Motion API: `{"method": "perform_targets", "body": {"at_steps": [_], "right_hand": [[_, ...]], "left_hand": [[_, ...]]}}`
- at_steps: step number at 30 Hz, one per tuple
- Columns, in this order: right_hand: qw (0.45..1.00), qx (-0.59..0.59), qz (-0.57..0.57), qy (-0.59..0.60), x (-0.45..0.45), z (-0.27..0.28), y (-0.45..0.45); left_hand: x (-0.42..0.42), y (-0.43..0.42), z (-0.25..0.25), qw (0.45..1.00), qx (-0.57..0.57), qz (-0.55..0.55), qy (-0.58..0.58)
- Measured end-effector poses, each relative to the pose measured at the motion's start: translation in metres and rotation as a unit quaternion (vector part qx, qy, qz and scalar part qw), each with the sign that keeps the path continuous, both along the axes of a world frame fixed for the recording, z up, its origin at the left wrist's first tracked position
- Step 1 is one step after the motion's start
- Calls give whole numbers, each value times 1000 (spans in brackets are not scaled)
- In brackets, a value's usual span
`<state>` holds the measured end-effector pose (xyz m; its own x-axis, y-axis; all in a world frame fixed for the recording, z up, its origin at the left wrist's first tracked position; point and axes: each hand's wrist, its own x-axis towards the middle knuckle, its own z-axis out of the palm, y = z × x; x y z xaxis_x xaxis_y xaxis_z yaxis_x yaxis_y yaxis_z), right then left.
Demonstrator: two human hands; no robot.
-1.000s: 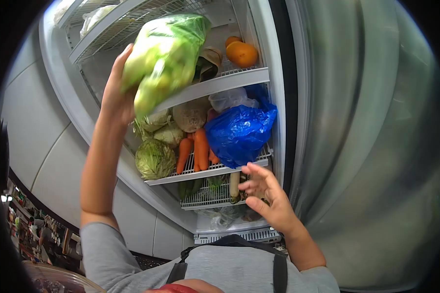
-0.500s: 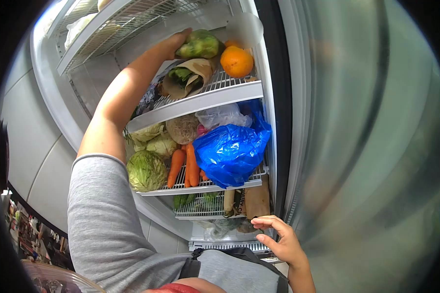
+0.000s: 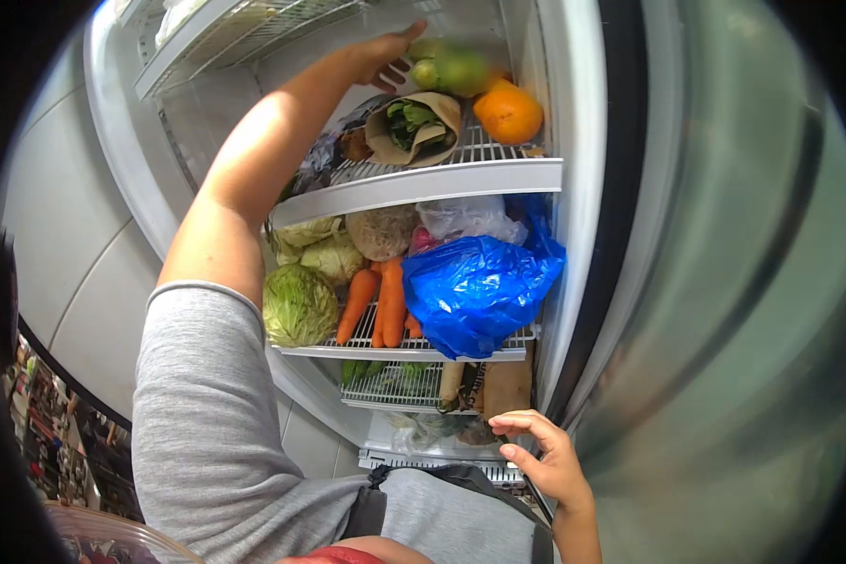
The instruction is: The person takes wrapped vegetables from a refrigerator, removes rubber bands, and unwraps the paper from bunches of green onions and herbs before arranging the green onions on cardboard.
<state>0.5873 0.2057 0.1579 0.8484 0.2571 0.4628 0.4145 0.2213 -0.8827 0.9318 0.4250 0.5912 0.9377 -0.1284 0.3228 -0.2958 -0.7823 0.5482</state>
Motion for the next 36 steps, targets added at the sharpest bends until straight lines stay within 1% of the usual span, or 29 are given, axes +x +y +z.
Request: {"method": "perform_targets", "body": {"at_steps": [2,3,6,9,12,15,18,19,22,24,25,26,27,29,32,34,35,36], "right_hand": [[1000,13,-4,12,0,0,-2],[1000,20,-7,22,-1,0,-4],[999,26,-16,26,-1,-5,-10],[998,37,-29,42,-6,-6,-10],[997,32,-42,63,-10,-9,-12],[995,30,-58,77,-14,-16,-14],[992,18,-90,82,-19,-18,-13],[992,17,-97,85,-21,-18,-13],[989,21,-116,91,-27,-17,-12],[987,28,-124,99,-30,-18,-12],[986,28,-128,99,-32,-18,-11],[986,29,-133,97,-32,-17,-11],[985,31,-138,95,-32,-17,-10],[985,37,-139,100,-34,-19,-8],[984,28,-140,108,-39,-21,-6],[983,24,-147,111,-44,-23,-5],[982,22,-153,112,-48,-24,-5],[980,20,-160,115,-52,-25,-6]], "left_hand": [[16,32,22,1000,23,-8,11],[9,46,34,997,58,-20,43],[-13,91,46,970,221,2,98],[-69,109,15,963,249,69,83],[-85,129,-18,958,214,124,143],[-83,137,-47,970,171,36,169],[-66,143,-51,975,73,-10,207],[-69,142,-52,981,30,-6,191],[-61,138,-51,995,17,33,93],[-61,145,-54,991,54,-112,51],[-47,144,-59,986,-14,-143,90],[-32,141,-66,980,-109,-102,133],[-43,128,-71,962,-208,-58,164],[-22,153,-64,986,-38,-118,114],[-50,151,-50,986,74,-113,101],[-94,128,-44,990,50,-34,127],[-62,138,-39,986,118,30,114],[-61,138,-37,991,97,38,89]]}}
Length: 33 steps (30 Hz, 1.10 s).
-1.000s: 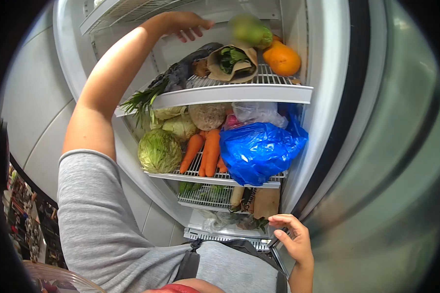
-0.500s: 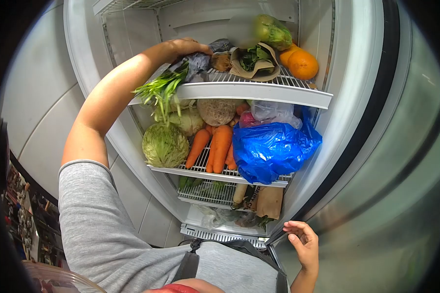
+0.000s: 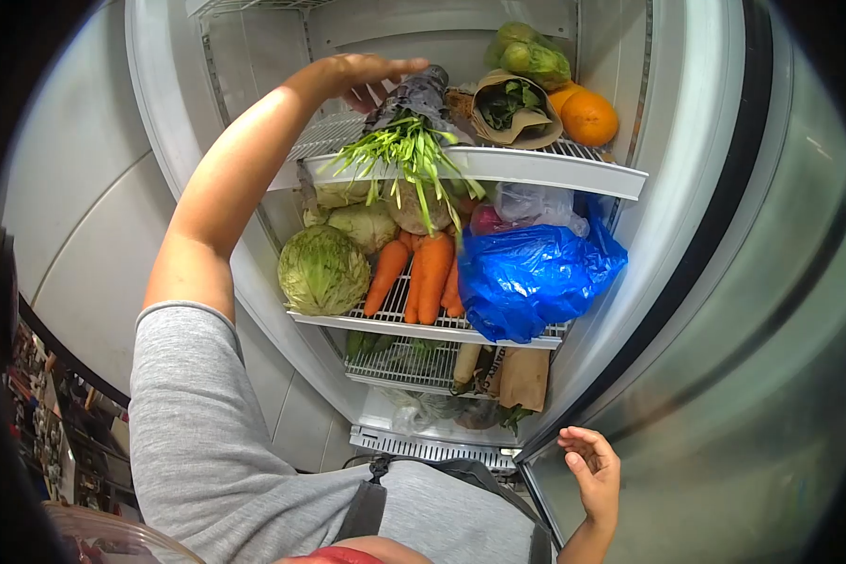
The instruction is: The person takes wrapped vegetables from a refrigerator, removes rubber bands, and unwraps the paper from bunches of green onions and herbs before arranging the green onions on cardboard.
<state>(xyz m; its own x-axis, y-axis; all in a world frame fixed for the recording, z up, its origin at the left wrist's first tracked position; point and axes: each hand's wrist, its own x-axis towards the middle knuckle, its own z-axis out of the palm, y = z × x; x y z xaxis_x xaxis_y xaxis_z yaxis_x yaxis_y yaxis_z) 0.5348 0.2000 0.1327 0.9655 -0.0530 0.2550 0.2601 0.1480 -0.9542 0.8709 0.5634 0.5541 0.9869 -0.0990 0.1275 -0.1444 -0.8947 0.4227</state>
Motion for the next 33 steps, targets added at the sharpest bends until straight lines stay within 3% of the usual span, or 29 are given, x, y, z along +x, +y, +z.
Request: {"method": "perform_targets", "body": {"at_steps": [3,9,12,13,15,18,19,20,21,22,23,25,30,33], "right_hand": [[999,-3,-30,16,-18,-2,-5],[993,-16,-118,9,-60,1,-19],[987,-33,-158,0,-78,-2,-26],[985,-33,-169,1,-85,-3,-27],[981,-29,-192,7,-97,-7,-28],[974,-25,-224,23,-117,-12,-35],[972,-25,-234,26,-122,-14,-37],[969,-25,-243,30,-128,-15,-40],[967,-25,-254,31,-133,-17,-43],[964,-25,-263,31,-137,-18,-46],[961,-24,-272,31,-141,-19,-49],[957,-19,-286,33,-144,-21,-52],[963,-13,-267,34,-139,-25,-59],[969,-13,-245,35,-134,-19,-60]], "left_hand": [[-3,2,2,998,-35,-1,-47],[43,-23,-14,998,7,-49,50],[28,-31,-7,953,274,-118,-53],[27,-30,-6,915,360,-148,-105],[52,-2,-1,783,523,-243,-233],[49,28,1,859,357,-203,-305],[64,41,6,908,253,-211,-260],[98,65,19,952,73,-251,-156],[130,90,30,947,-135,-289,-44],[160,122,38,901,-258,-345,46],[136,117,34,854,-386,-329,114],[82,99,17,763,-502,-352,206],[-18,73,-8,665,-540,-408,315],[-72,60,-30,641,-581,-407,292]]}}
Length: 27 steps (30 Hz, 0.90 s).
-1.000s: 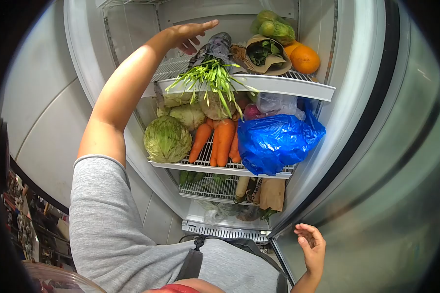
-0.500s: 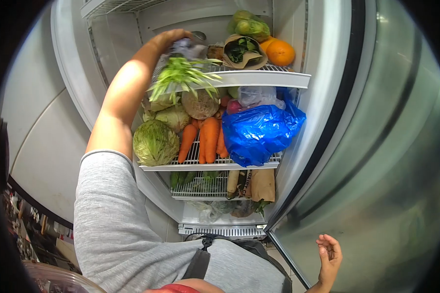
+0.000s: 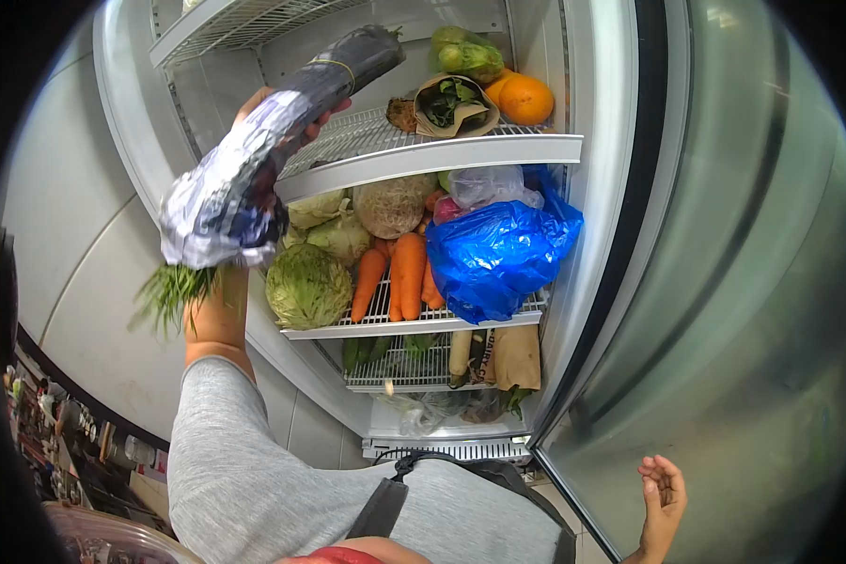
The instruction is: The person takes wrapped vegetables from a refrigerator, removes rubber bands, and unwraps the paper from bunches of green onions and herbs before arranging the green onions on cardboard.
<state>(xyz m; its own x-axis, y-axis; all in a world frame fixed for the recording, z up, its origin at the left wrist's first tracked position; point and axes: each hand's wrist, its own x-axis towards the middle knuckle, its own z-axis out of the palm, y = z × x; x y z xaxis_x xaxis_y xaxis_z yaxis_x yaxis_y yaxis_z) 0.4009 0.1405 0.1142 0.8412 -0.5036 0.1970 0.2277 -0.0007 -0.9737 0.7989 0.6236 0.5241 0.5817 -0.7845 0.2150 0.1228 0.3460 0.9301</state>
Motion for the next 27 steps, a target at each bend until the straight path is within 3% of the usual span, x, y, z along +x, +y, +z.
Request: {"method": "perform_targets", "body": {"at_steps": [2,4,6,8,10,14,18,22,25,27], "right_hand": [[1000,-15,12,5,2,5,1],[999,-21,33,13,5,8,4],[997,-36,68,14,10,14,9],[992,-59,115,9,22,24,17],[982,-93,158,-36,40,45,32],[950,-150,224,-160,79,91,67],[925,-63,274,-255,98,138,131],[902,85,289,-310,109,138,179],[911,200,228,-278,100,109,191],[910,242,190,-278,82,87,193]], "left_hand": [[-11,2,-4,999,1,49,18],[-15,6,-15,982,21,157,-105],[-38,0,-41,868,42,330,-370],[-13,16,-47,829,78,397,-387],[-69,-37,-61,803,49,425,-415],[-143,-81,-110,807,-29,384,-447],[-196,-115,-160,824,-11,328,-461],[-213,-150,-227,727,13,339,-597],[-235,-166,-264,609,35,339,-716],[-251,-172,-280,629,36,304,-715]]}}
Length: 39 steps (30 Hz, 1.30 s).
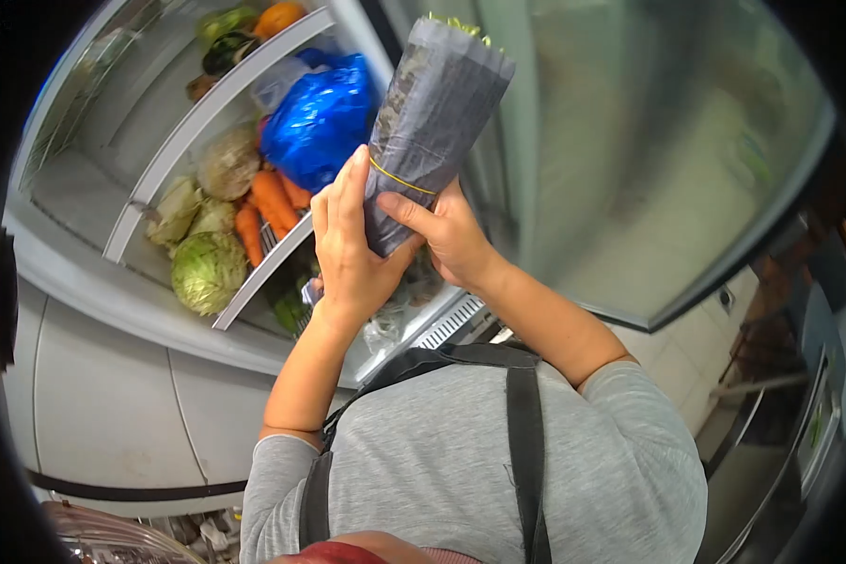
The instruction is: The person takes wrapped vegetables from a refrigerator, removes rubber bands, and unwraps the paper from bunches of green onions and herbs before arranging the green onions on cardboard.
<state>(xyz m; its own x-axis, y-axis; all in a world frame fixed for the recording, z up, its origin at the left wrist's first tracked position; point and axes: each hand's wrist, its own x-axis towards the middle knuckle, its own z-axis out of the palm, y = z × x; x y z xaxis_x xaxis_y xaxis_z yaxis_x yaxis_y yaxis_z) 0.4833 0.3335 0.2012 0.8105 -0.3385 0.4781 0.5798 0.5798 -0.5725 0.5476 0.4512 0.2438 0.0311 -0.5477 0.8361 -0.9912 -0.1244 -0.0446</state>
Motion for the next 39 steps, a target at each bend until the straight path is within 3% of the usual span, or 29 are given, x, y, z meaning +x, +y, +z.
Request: {"method": "perform_targets", "body": {"at_steps": [7,14,17,18,19,20,22,26,31,35,39], "right_hand": [[987,65,-135,57,-90,-36,-14],[922,6,-340,187,-206,-95,-47],[855,-67,-476,195,-276,-139,-79],[812,-84,-531,229,-303,-164,-95],[732,-123,-605,287,-328,-178,-100],[746,-100,-597,278,-356,-189,-104],[682,-60,-640,350,-407,-216,-115],[630,-62,-694,344,-509,-276,-135],[637,22,-655,405,-598,-298,-150],[647,89,-651,387,-603,-284,-165],[643,80,-650,397,-600,-288,-181]], "left_hand": [[-54,-10,-26,961,117,-173,179],[-113,-54,-52,935,163,-293,113],[-133,-74,-64,932,169,-302,105],[-137,-81,-70,930,168,-309,107],[-141,-87,-72,934,166,-300,105],[-149,-92,-75,934,166,-298,104],[-160,-108,-84,937,172,-282,111],[-202,-151,-98,931,197,-282,126],[-268,-201,-120,905,250,-332,89],[-295,-218,-139,890,296,-342,66],[-271,-216,-130,900,298,-311,65]]}}
